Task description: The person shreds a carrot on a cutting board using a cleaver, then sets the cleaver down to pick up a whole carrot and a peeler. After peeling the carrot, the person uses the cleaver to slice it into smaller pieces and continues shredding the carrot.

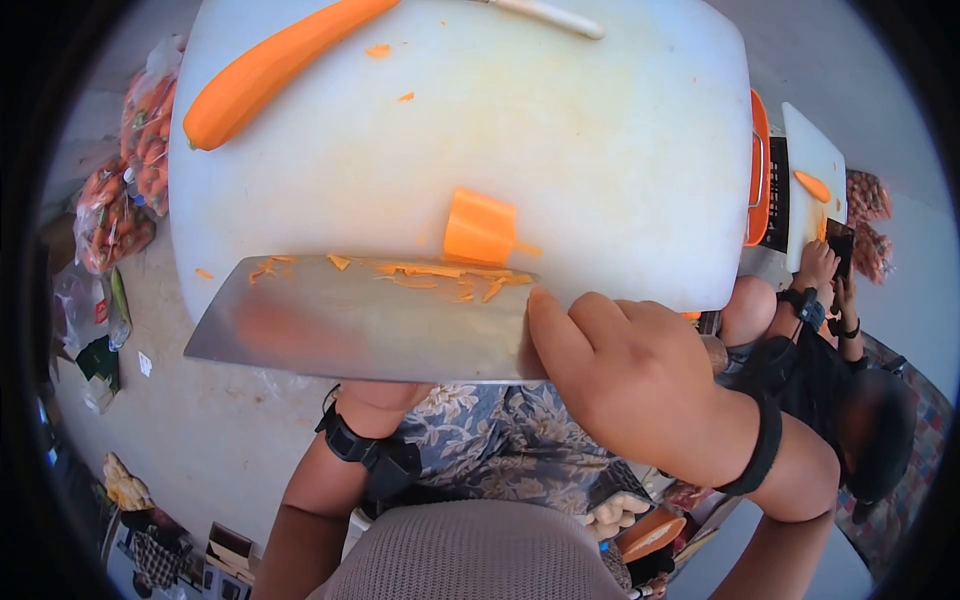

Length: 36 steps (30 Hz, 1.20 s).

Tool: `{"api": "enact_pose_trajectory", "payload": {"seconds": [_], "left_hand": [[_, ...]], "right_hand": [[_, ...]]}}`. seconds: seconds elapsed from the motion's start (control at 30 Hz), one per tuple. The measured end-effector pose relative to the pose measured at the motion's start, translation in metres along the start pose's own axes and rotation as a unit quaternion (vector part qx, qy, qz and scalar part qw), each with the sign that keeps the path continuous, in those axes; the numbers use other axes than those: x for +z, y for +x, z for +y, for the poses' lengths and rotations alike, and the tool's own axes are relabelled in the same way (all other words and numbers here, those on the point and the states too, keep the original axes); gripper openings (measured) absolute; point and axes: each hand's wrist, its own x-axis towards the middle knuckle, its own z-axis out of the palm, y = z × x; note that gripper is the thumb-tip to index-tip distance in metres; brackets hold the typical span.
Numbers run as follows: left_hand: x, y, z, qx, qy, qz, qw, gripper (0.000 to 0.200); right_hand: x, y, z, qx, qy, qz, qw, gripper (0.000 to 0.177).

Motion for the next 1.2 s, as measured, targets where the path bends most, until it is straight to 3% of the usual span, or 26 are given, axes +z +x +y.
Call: {"api": "enact_pose_trajectory", "payload": {"seconds": [0.07,0.27,0.53,0.6,0.63,0.7,0.93,1.0,1.2], "left_hand": [[-0.002,-0.017,-0.003,-0.065,-0.024,-0.093,0.993,0.030],[-0.007,-0.030,-0.005,-0.158,-0.089,-0.120,0.976,0.031],[0.013,-0.009,-0.006,-0.090,-0.137,-0.088,0.982,0.033],[0.015,-0.007,-0.006,-0.074,-0.140,-0.081,0.984,0.033],[0.016,-0.007,-0.007,-0.067,-0.141,-0.077,0.985,0.034],[0.016,-0.007,-0.007,-0.057,-0.143,-0.071,0.986,0.034],[0.015,-0.008,-0.007,-0.036,-0.145,-0.056,0.987,0.036],[0.014,-0.008,-0.006,-0.031,-0.144,-0.054,0.988,0.036],[0.004,-0.003,0.001,-0.032,-0.097,-0.084,0.991,0.036]], "right_hand": [[-0.008,-0.005,-0.003,-0.002,0.006,0.000,1.000,0.062],[-0.017,-0.014,-0.007,0.013,-0.001,-0.019,1.000,0.062],[-0.020,-0.017,-0.004,0.020,0.002,-0.029,0.999,0.062],[-0.024,-0.016,-0.002,-0.007,-0.029,-0.016,0.999,0.042],[-0.025,-0.017,-0.002,-0.007,-0.029,-0.017,0.999,0.042],[-0.028,-0.019,-0.005,0.029,-0.023,-0.052,0.998,0.064],[-0.025,-0.013,-0.001,0.035,-0.005,-0.058,0.998,0.063],[-0.026,-0.007,0.001,0.003,-0.015,-0.047,0.999,0.039],[-0.027,-0.002,0.001,0.003,-0.026,-0.068,0.997,0.038]]}}
